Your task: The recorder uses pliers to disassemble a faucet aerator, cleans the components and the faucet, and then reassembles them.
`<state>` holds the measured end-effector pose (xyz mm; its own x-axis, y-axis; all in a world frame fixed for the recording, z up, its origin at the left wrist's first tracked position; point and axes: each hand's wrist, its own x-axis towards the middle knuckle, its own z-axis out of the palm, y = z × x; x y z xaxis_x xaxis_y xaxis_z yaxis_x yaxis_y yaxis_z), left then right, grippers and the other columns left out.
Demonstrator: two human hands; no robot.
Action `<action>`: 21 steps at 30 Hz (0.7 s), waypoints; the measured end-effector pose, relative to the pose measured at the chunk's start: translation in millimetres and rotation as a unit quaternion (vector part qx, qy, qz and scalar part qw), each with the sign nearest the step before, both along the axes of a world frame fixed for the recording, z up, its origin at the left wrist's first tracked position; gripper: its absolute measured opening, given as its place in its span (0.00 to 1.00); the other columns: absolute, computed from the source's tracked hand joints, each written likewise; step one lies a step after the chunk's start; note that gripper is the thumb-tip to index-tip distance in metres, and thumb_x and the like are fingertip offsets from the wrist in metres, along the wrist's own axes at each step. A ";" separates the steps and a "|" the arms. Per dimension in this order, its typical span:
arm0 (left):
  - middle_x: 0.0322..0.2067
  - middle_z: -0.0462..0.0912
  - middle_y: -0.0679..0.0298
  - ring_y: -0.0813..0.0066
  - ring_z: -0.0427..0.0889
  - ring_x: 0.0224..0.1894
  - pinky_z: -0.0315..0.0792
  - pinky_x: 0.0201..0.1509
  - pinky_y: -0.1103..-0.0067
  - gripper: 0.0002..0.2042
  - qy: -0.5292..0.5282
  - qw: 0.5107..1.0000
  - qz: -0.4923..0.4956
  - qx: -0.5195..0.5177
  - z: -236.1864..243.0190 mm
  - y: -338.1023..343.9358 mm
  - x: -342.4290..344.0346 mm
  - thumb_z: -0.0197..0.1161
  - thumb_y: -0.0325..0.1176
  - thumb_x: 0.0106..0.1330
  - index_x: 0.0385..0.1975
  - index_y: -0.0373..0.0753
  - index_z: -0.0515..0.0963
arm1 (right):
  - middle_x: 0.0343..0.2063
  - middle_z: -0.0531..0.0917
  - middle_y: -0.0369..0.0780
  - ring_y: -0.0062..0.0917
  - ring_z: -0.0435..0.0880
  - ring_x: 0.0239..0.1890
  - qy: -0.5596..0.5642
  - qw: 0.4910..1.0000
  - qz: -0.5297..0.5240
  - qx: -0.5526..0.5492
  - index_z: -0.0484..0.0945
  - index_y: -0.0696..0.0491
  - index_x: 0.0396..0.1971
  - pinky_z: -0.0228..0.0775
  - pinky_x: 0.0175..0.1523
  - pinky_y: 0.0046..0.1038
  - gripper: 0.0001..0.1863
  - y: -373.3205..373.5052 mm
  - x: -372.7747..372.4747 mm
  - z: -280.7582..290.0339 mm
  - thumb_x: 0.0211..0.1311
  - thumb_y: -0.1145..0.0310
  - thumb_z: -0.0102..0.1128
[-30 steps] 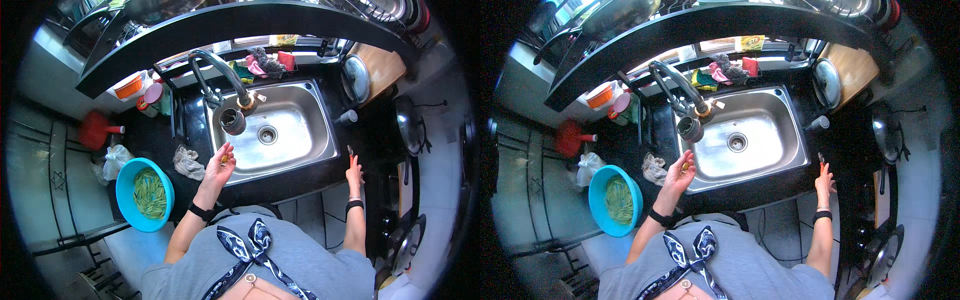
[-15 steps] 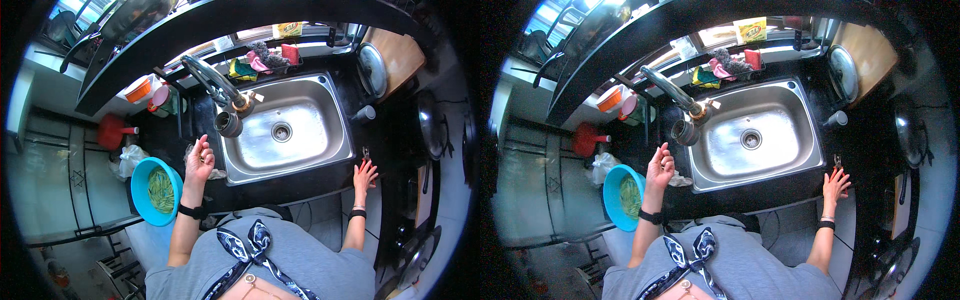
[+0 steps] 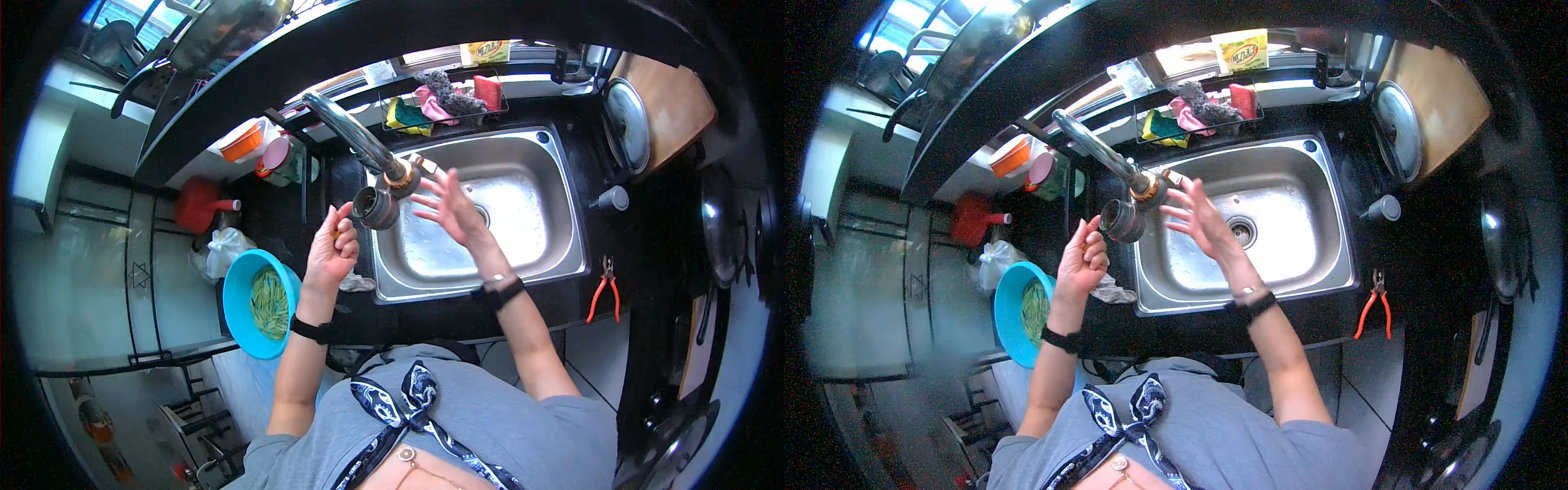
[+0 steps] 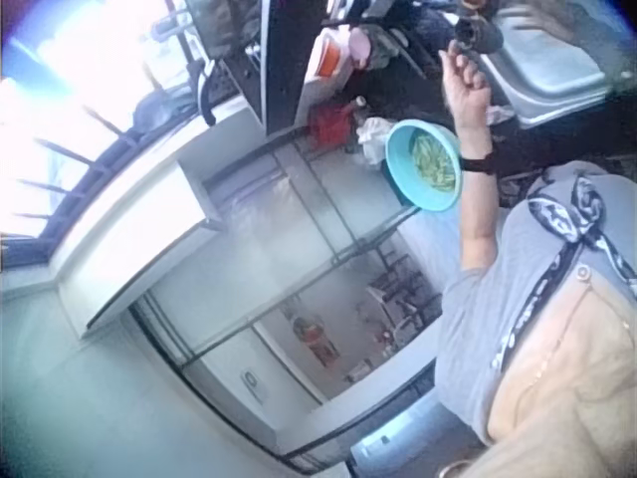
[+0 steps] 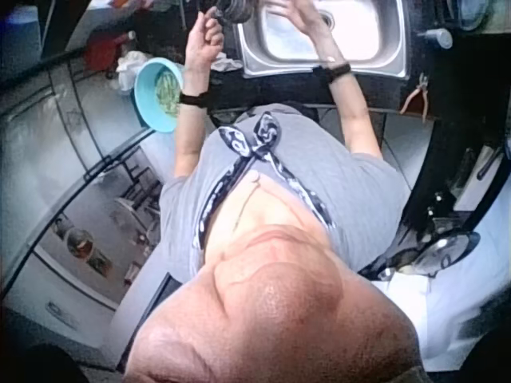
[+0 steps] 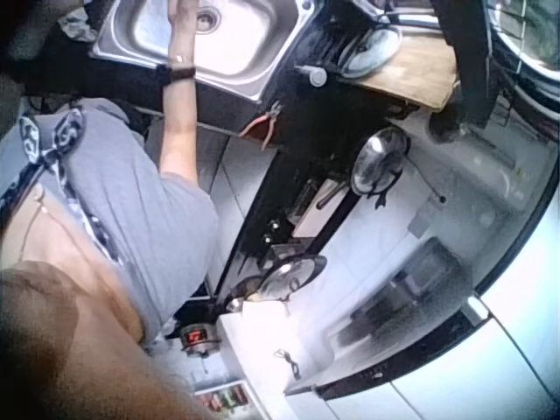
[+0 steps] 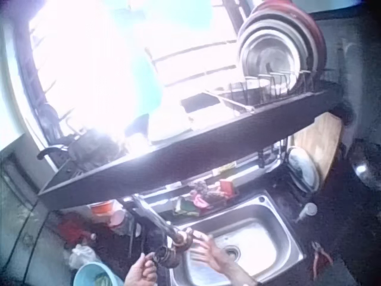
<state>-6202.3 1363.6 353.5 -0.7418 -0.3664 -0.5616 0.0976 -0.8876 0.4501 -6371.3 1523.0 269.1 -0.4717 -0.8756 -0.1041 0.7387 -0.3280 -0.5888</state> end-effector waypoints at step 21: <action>0.17 0.68 0.71 0.88 0.55 0.12 0.44 0.11 0.89 0.09 -0.016 0.997 0.079 0.015 -30.6 32.4 -4.3 0.60 0.38 0.58 0.25 0.41 0.69 | 0.48 0.72 0.41 0.27 0.69 0.52 0.119 0.986 0.035 -0.114 0.64 0.53 0.51 0.57 0.57 0.34 0.27 -45.4 -2.6 10.2 0.53 0.58 0.58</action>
<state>-6206.5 1396.0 322.9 -0.6585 -0.4595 -0.5960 0.2226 -0.8754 0.4291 -6373.9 1477.6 279.3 -0.3969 -0.8944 0.2063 0.6136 -0.4257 -0.6650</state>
